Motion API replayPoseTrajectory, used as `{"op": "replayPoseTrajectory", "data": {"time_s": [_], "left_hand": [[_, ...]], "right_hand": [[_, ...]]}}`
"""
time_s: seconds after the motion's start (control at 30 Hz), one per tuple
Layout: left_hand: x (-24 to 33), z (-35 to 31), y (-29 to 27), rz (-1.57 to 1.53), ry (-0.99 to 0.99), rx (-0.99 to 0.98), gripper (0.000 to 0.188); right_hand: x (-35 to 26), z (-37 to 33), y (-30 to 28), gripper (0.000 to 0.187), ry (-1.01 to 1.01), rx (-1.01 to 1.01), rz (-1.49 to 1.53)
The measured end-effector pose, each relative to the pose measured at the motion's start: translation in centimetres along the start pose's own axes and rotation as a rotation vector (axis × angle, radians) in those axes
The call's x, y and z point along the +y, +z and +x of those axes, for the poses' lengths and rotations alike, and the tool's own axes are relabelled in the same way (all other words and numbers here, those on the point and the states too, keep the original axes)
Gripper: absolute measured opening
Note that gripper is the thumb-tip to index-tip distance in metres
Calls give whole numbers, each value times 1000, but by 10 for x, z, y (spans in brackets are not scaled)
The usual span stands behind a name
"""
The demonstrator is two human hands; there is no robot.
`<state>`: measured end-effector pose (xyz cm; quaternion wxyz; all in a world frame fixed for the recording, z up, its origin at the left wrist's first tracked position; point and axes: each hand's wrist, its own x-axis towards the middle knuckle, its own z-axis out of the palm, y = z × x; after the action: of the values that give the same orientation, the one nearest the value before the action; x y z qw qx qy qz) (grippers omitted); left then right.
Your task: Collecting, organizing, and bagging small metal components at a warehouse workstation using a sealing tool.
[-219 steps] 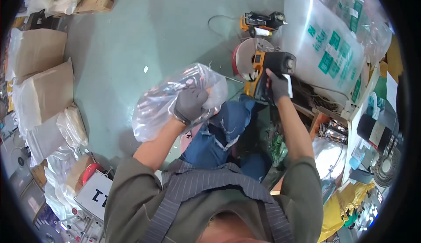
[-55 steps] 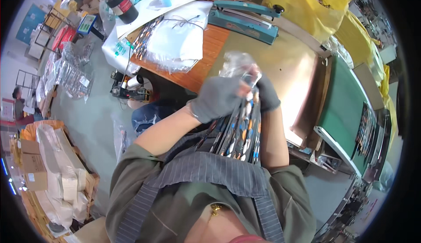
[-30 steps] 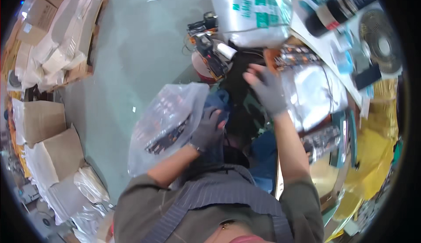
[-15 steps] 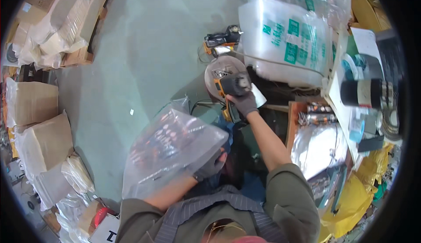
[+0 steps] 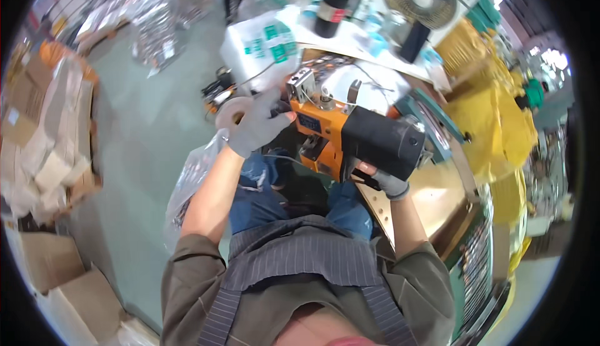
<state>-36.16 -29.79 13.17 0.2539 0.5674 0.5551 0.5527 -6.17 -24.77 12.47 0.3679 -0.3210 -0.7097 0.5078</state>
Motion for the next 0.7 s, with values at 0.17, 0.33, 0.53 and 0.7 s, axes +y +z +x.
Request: {"op": "replayPoseTrajectory", "data": {"time_s": [0.17, 0.33, 0.53, 0.7], "left_hand": [[14, 9, 96, 252, 270, -275, 26], [39, 18, 184, 115, 203, -406, 18], [63, 22, 245, 44, 239, -637, 12], [48, 13, 256, 39, 273, -614, 10]], "right_hand": [[53, -82, -68, 66, -97, 204, -174], [101, -141, -122, 68, -58, 397, -130], [79, -174, -166, 39, 545, 210, -69], [-36, -194, -174, 26, 529, 113, -378]]}}
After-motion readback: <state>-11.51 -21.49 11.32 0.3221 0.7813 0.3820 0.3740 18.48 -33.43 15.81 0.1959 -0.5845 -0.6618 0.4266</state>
